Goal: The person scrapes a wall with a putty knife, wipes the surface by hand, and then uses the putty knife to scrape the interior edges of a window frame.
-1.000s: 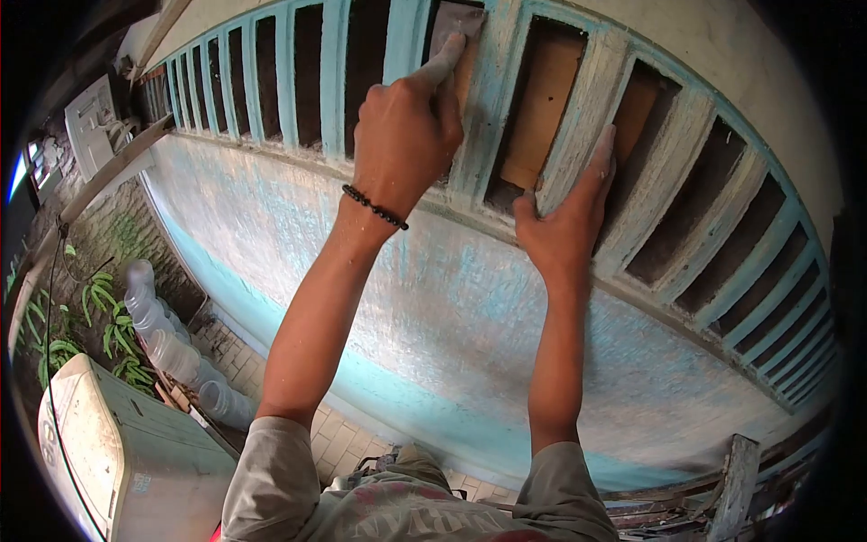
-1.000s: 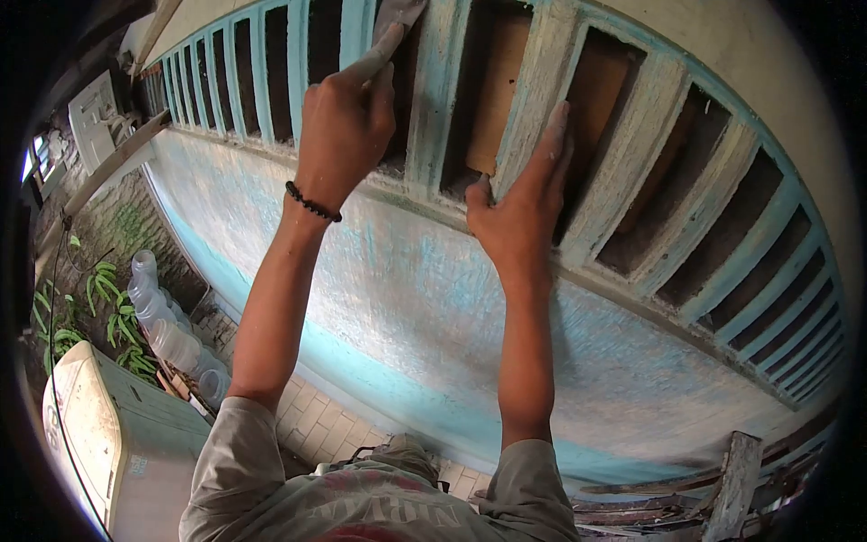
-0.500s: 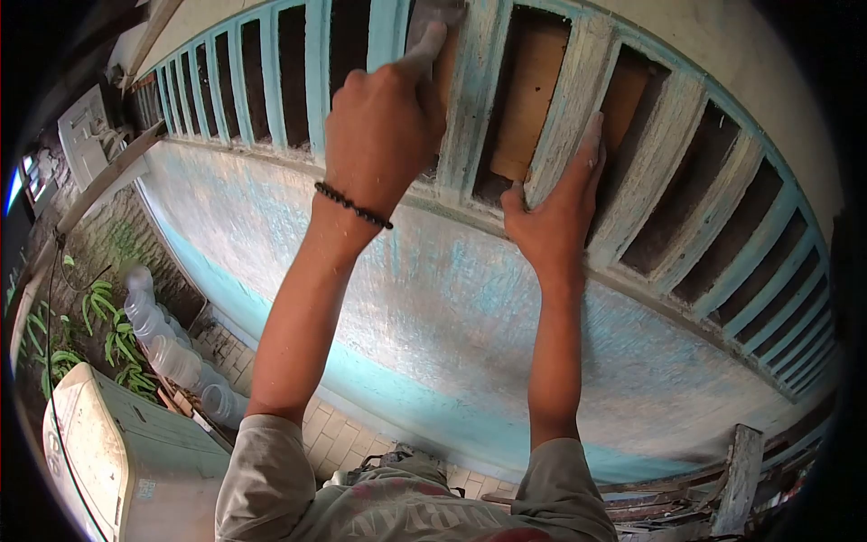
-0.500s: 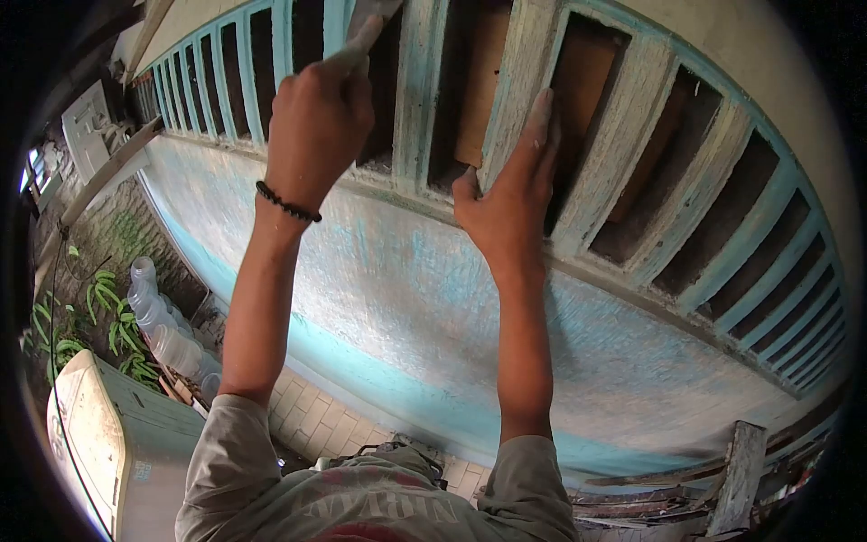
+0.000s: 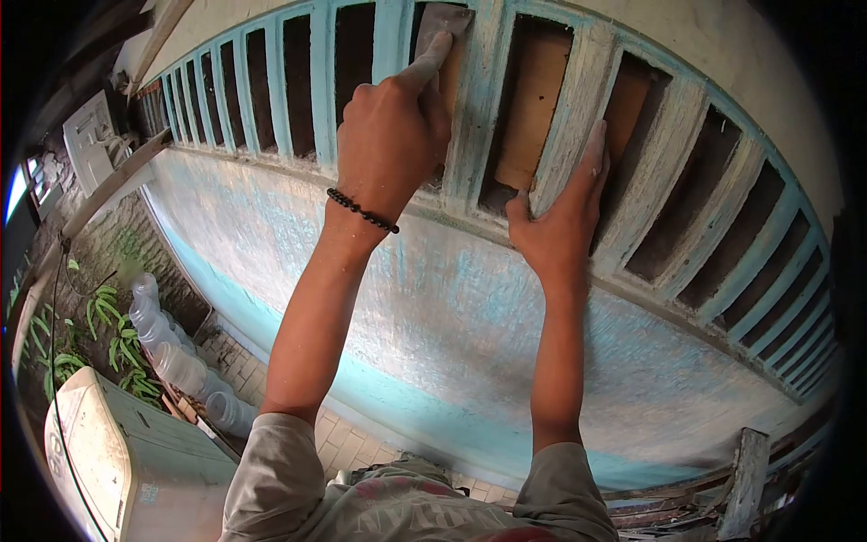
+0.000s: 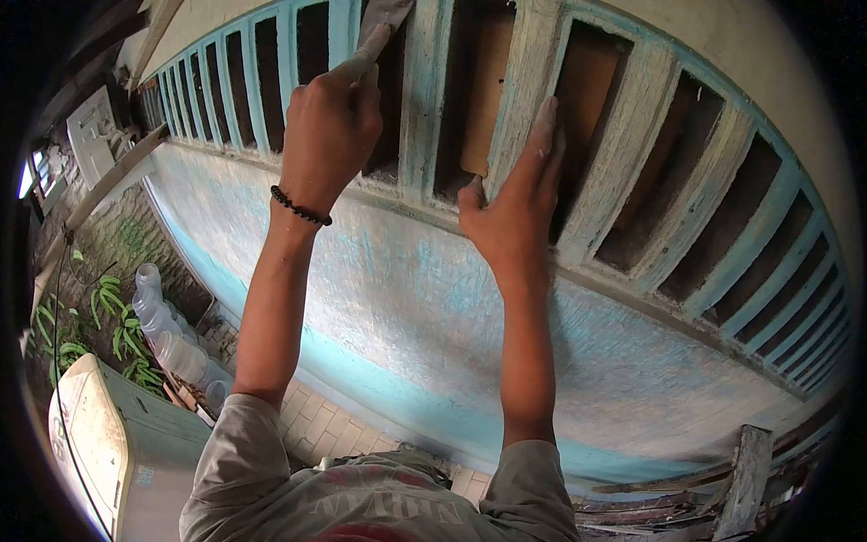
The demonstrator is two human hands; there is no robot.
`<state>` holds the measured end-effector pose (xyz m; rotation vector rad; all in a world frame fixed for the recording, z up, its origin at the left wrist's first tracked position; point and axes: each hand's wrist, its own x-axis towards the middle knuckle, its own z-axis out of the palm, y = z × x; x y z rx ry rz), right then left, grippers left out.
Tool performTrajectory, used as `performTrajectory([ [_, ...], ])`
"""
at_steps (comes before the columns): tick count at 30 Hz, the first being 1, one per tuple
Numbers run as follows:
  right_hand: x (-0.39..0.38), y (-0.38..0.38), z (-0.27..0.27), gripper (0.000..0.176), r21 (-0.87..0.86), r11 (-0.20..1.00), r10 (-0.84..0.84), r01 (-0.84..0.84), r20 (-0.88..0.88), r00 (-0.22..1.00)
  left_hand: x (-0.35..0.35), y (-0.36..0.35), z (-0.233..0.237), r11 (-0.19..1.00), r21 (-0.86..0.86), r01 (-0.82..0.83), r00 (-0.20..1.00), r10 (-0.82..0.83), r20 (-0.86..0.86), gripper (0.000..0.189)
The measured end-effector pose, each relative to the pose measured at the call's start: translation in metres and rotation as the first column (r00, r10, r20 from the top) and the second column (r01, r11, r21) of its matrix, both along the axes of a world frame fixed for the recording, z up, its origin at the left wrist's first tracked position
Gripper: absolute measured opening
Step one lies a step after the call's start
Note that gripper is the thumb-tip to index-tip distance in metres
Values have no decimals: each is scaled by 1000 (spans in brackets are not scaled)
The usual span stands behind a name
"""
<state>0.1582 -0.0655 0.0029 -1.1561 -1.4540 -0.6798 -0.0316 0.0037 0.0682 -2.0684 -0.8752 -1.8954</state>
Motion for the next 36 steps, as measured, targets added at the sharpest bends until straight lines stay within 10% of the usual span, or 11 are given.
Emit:
performTrajectory([
  [11, -4, 1, 1, 117, 5, 999, -51, 51, 1, 999, 11, 7, -10, 999, -45, -28, 999, 29, 38, 54],
  [17, -6, -1, 1, 116, -9, 999, -53, 53, -14, 998, 13, 16, -4, 958, 6, 287, 943, -284, 172, 53],
  [23, -7, -1, 1, 116, -10, 998, -61, 61, -7, 998, 18, 14, -9, 987, 142, -75, 996, 66, 67, 46],
  [36, -3, -1, 2, 116, 8, 999, -32, 32, 12, 999, 11, 2, -22, 991, 24, -134, 991, 134, -11, 58],
])
